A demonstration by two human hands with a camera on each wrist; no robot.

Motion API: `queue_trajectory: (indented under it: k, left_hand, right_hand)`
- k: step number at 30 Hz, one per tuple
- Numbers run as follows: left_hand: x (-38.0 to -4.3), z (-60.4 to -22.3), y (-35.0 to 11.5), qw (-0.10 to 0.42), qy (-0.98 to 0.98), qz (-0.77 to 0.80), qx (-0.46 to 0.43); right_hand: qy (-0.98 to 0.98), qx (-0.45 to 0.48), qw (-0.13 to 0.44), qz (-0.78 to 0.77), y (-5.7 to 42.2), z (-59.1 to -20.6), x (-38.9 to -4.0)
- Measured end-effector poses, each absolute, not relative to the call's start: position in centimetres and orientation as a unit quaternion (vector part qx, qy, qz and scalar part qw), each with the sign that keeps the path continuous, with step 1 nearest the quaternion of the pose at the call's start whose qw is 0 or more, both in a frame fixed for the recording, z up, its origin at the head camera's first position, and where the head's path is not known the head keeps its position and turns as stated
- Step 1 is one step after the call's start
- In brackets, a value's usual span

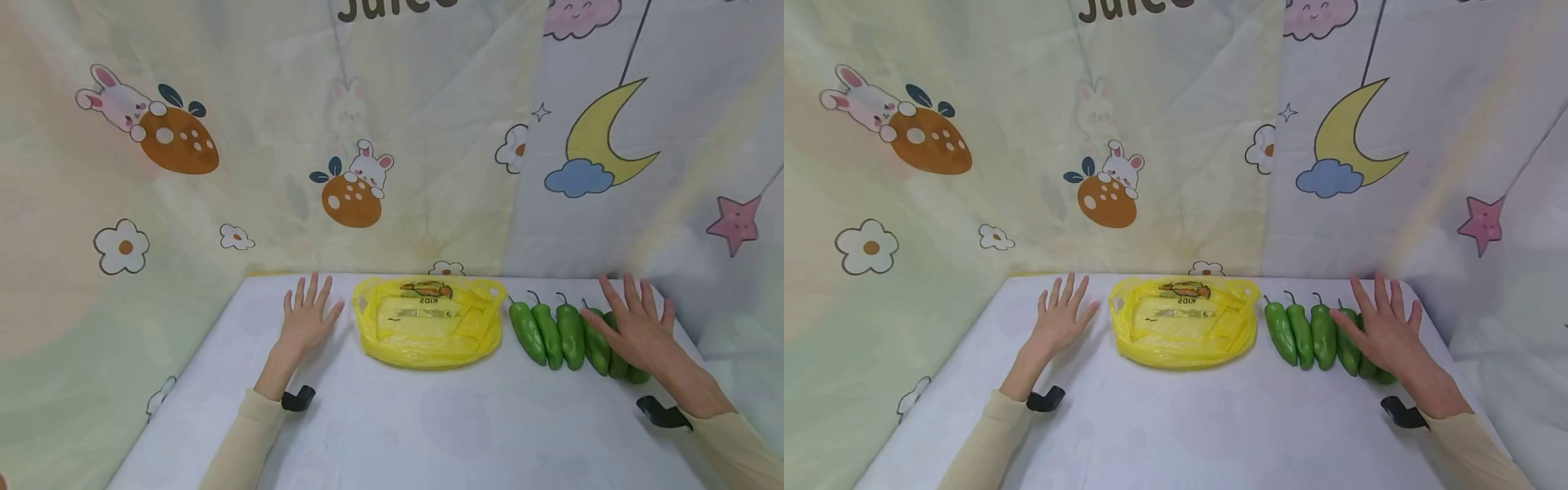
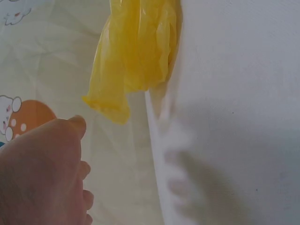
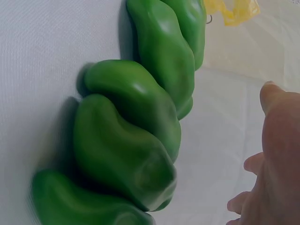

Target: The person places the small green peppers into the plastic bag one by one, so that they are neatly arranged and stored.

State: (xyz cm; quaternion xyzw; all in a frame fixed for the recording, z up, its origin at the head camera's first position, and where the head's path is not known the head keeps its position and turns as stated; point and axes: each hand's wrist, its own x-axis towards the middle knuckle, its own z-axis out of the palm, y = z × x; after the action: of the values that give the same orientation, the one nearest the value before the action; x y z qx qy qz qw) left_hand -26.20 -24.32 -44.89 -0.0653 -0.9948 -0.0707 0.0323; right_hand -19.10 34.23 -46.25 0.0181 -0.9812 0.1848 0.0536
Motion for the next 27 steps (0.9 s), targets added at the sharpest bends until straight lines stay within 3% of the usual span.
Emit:
queue_trajectory:
  k: [14,27]
  left_hand:
    - [-26.3,-45.5,-24.7,-0.002,-0.995,-0.079,-0.061]
    - [-26.7,-46.5,-22.1,0.057,-0.978,-0.196,-0.049]
  right_hand:
    - [-0.983,0.01,0.04,0.177,34.6,-46.9,-19.1]
    - [-0.981,0.005,0.039,0.191,35.5,-47.4,-18.4]
